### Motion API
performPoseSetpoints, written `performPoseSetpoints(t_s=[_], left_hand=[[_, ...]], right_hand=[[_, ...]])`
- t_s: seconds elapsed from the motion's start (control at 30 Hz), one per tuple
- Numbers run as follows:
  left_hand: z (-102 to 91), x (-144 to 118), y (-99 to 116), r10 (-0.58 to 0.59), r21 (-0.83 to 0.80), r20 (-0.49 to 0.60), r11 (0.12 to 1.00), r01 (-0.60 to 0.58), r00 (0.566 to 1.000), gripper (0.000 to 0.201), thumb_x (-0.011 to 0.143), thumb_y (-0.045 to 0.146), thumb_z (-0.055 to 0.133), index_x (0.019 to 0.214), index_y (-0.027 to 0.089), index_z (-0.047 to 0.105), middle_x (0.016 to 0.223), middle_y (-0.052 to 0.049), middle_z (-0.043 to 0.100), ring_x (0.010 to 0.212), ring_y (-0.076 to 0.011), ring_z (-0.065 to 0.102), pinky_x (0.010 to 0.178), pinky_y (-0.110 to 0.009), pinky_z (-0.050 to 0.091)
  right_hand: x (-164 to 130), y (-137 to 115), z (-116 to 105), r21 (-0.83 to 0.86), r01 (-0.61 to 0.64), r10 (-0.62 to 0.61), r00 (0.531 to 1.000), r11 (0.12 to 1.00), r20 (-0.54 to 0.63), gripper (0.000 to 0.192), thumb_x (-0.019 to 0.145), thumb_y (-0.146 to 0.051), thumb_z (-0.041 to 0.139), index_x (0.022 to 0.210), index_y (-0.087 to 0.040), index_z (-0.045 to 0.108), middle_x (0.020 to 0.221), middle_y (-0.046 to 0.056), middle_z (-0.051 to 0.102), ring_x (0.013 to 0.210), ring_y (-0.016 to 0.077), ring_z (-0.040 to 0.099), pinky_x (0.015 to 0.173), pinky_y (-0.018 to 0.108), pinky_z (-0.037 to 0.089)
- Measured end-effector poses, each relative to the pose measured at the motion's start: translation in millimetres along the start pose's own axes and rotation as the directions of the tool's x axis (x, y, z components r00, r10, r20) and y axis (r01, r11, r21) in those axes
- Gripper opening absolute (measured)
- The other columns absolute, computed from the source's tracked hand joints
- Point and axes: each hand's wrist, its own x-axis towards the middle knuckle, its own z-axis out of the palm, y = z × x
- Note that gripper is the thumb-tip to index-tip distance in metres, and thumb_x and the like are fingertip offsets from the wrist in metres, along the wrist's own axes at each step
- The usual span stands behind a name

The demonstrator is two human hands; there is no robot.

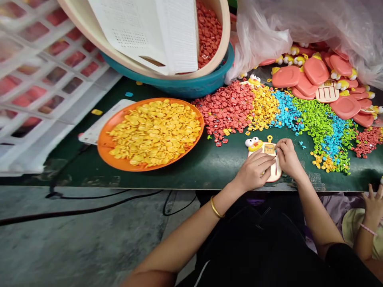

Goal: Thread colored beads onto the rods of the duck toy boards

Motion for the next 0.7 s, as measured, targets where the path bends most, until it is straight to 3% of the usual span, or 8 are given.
performPoseSetpoints(t_s=[0.07, 0.17, 0.3, 0.4, 0.47, 0.57, 0.63, 0.7], left_hand=[[-1.0, 1, 1, 0.007, 0.023, -0.005, 1.0, -0.007, 1.0, 0.028, 0.093, 0.022, 0.051, 0.116, 0.022, 0.067, 0.114, -0.006, 0.073, 0.112, -0.0211, 0.064, 0.116, -0.049, 0.037], [-0.9, 2, 2, -0.081, 0.086, 0.003, 0.993, 0.08, 0.997, 0.039, 0.088, 0.04, 0.063, 0.121, 0.018, 0.063, 0.12, -0.012, 0.068, 0.12, -0.0278, 0.058, 0.112, -0.05, 0.039], [-0.2, 4, 3, -0.189, 0.138, 0.039, 0.974, 0.182, 0.981, 0.054, 0.082, 0.054, 0.067, 0.121, 0.017, 0.06, 0.13, -0.015, 0.062, 0.124, -0.0312, 0.053, 0.105, -0.047, 0.041], [-2.5, 7, 3, -0.158, 0.14, 0.097, 0.98, 0.144, 0.983, 0.059, 0.087, 0.051, 0.064, 0.135, 0.02, 0.053, 0.139, -0.013, 0.058, 0.129, -0.0299, 0.051, 0.11, -0.048, 0.035], [-4.5, 10, 3, -0.095, 0.139, 0.165, 0.988, 0.072, 0.982, 0.058, 0.091, 0.045, 0.06, 0.143, 0.025, 0.048, 0.143, -0.01, 0.057, 0.133, -0.0292, 0.049, 0.114, -0.049, 0.029], [-5.3, 12, 4, -0.03, 0.147, 0.217, 0.989, -0.002, 0.976, 0.047, 0.093, 0.039, 0.056, 0.14, 0.032, 0.053, 0.141, -0.005, 0.06, 0.133, -0.0295, 0.05, 0.115, -0.053, 0.026], [-4.1, 11, 4, -0.047, 0.162, 0.194, 0.987, 0.015, 0.98, 0.042, 0.093, 0.037, 0.055, 0.135, 0.03, 0.059, 0.137, -0.006, 0.063, 0.129, -0.0295, 0.053, 0.113, -0.053, 0.029], [-2.4, 10, 4, -0.093, 0.171, 0.156, 0.983, 0.066, 0.983, 0.04, 0.092, 0.036, 0.054, 0.13, 0.025, 0.062, 0.132, -0.009, 0.065, 0.125, -0.0291, 0.055, 0.11, -0.05, 0.035]], right_hand=[[3, 2, 8, -0.013, -0.063, 0.062, 0.997, 0.998, -0.055, 0.015, 0.091, -0.019, 0.044, 0.09, -0.02, 0.059, 0.103, 0.01, 0.055, 0.103, 0.0222, 0.055, 0.096, 0.039, 0.048], [8, 5, 15, 0.034, -0.185, 0.188, 0.972, 0.982, -0.139, 0.011, 0.086, -0.017, 0.049, 0.088, -0.02, 0.059, 0.097, 0.007, 0.052, 0.088, 0.0196, 0.056, 0.085, 0.036, 0.051], [-3, -2, 13, 0.092, -0.1, 0.106, 0.992, 0.991, -0.069, 0.013, 0.085, -0.018, 0.053, 0.08, -0.021, 0.064, 0.088, 0.004, 0.057, 0.085, 0.0187, 0.058, 0.08, 0.032, 0.051], [-11, 1, 1, 0.087, -0.041, 0.046, 0.997, 0.995, -0.06, 0.017, 0.09, -0.022, 0.053, 0.085, -0.023, 0.07, 0.09, 0.004, 0.065, 0.087, 0.0189, 0.062, 0.08, 0.032, 0.05], [-9, 14, -13, 0.018, -0.094, 0.096, 0.979, 0.995, -0.177, 0.018, 0.092, -0.027, 0.054, 0.091, -0.023, 0.072, 0.094, 0.007, 0.067, 0.091, 0.0215, 0.061, 0.083, 0.035, 0.049], [-2, 39, -36, -0.203, -0.229, 0.152, 0.93, 0.952, -0.335, 0.019, 0.091, -0.029, 0.057, 0.092, -0.021, 0.074, 0.097, 0.012, 0.068, 0.099, 0.0274, 0.055, 0.089, 0.044, 0.045], [2, 47, -41, -0.305, -0.223, 0.127, 0.944, 0.926, -0.304, 0.018, 0.09, -0.027, 0.057, 0.09, -0.02, 0.075, 0.094, 0.012, 0.068, 0.1, 0.0289, 0.053, 0.091, 0.047, 0.043], [5, 43, -34, -0.258, -0.148, 0.089, 0.97, 0.955, -0.225, 0.019, 0.09, -0.027, 0.058, 0.098, -0.02, 0.074, 0.094, 0.011, 0.069, 0.097, 0.0274, 0.055, 0.088, 0.044, 0.046]])
